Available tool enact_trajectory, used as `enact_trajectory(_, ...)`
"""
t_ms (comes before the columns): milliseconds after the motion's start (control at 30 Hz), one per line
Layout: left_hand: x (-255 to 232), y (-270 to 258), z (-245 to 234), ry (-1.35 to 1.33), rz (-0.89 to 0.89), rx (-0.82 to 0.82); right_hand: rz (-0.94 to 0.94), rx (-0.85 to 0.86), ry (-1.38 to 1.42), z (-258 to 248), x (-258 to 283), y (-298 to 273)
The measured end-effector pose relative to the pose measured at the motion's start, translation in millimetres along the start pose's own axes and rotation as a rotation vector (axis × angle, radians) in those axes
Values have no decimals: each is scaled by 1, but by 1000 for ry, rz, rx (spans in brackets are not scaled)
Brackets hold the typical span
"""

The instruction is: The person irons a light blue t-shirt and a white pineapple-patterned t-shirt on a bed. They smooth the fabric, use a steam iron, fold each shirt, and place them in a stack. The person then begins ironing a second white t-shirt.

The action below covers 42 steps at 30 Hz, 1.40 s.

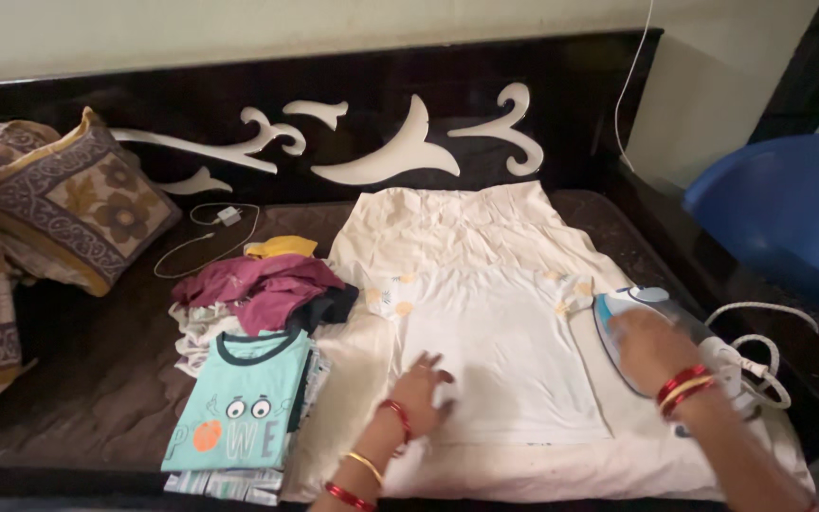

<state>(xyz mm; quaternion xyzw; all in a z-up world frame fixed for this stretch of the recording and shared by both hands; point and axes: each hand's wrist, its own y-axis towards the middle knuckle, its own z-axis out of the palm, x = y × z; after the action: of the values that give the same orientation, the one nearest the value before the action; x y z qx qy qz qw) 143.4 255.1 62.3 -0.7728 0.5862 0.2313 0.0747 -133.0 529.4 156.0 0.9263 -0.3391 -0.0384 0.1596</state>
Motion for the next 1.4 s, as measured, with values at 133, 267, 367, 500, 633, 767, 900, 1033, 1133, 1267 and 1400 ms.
enact_trajectory(133, -45, -2, 27, -4, 101, 142, 118, -161, -70, -14, -52, 40)
enact_trajectory(267, -70, -9, 31, 69, 141, 331, 313, 114, 1, 14, -86, 72)
enact_trajectory(367, -72, -18, 28, 81, 163, 309, 397, 284, -46, 42, -106, 77)
enact_trajectory(500, -68, -23, 24, 40, 176, 297, 455, 296, -13, 38, -108, 76)
enact_trajectory(633, -52, -14, 14, -98, 117, 174, 385, 293, -74, -12, -76, 69)
enact_trajectory(767, -36, 1, 9, -139, -12, 14, 287, 210, -10, -50, -11, 67)
enact_trajectory(900, -38, 5, 11, 18, -148, 86, 181, 251, -1, -40, 62, 71)
enact_trajectory(1033, -42, -2, 13, 88, -200, 155, 81, 282, -8, -5, 117, 78)
enact_trajectory(1133, -42, -6, 13, 113, -192, 168, 74, 286, 15, 20, 146, 93)
enact_trajectory(1267, -43, -1, 14, 125, -200, 201, 93, 242, 73, 41, 174, 143)
enact_trajectory(1400, -42, 1, 13, 133, -187, 216, 85, 188, 84, 66, 200, 193)
